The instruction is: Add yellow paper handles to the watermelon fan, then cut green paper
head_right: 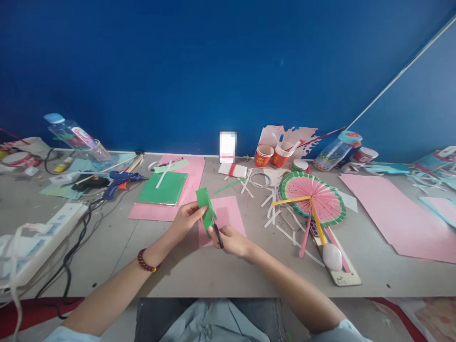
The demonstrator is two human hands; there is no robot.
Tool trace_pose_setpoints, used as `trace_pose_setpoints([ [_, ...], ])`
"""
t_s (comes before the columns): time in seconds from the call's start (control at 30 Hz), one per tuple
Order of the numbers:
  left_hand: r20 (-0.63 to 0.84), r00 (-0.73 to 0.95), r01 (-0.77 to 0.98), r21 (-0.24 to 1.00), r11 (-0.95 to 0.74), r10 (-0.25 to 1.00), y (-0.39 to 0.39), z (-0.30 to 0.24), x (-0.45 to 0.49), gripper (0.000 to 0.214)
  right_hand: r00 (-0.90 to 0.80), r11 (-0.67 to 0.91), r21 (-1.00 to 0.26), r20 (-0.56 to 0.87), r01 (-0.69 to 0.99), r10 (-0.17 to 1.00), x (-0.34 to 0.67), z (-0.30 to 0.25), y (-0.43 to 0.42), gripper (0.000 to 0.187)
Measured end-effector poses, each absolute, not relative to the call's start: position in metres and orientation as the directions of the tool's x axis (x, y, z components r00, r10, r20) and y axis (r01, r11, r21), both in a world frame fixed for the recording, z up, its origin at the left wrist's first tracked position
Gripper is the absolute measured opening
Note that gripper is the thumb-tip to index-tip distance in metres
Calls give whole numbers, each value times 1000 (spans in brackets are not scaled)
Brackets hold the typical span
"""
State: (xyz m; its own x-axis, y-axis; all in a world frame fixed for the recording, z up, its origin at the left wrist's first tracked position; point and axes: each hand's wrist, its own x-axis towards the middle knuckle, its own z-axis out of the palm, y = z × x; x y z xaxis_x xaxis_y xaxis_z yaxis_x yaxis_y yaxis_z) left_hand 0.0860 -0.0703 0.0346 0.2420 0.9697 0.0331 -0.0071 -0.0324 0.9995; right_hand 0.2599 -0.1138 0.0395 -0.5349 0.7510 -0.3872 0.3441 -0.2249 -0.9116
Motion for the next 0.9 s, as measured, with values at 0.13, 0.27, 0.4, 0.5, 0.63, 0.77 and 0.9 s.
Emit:
trace_pose_setpoints([
  [0.13, 31, 244, -11, 999, -30, 969, -71, 34, 86, 33, -526, -238, -910, -393, 338, 755, 259, 41, -114, 60],
  [0.27, 33, 245, 0, 999, -34, 969, -71, 34, 86, 32, -521, -239, -911, -391, 337, 758, 258, 43, -114, 60],
  [0.4, 31, 238, -4, 1000, -31, 971, -71, 35, 87, 33, -524, -256, -912, -396, 322, 754, 258, 43, -114, 60],
  [0.5, 28, 245, -19, 1000, -24, 969, -71, 36, 88, 34, -550, -251, -919, -385, 304, 741, 258, 44, -115, 59],
  [0.63, 23, 251, -19, 1000, -18, 968, -71, 37, 89, 33, -567, -242, -922, -378, 302, 732, 259, 44, -114, 59],
  [0.77, 23, 252, -7, 1000, -22, 967, -73, 39, 88, 34, -549, -236, -917, -383, 322, 743, 260, 42, -114, 60],
  [0.9, 18, 244, -9, 1000, -16, 969, -73, 39, 89, 33, -549, -224, -918, -378, 327, 745, 260, 41, -113, 61],
])
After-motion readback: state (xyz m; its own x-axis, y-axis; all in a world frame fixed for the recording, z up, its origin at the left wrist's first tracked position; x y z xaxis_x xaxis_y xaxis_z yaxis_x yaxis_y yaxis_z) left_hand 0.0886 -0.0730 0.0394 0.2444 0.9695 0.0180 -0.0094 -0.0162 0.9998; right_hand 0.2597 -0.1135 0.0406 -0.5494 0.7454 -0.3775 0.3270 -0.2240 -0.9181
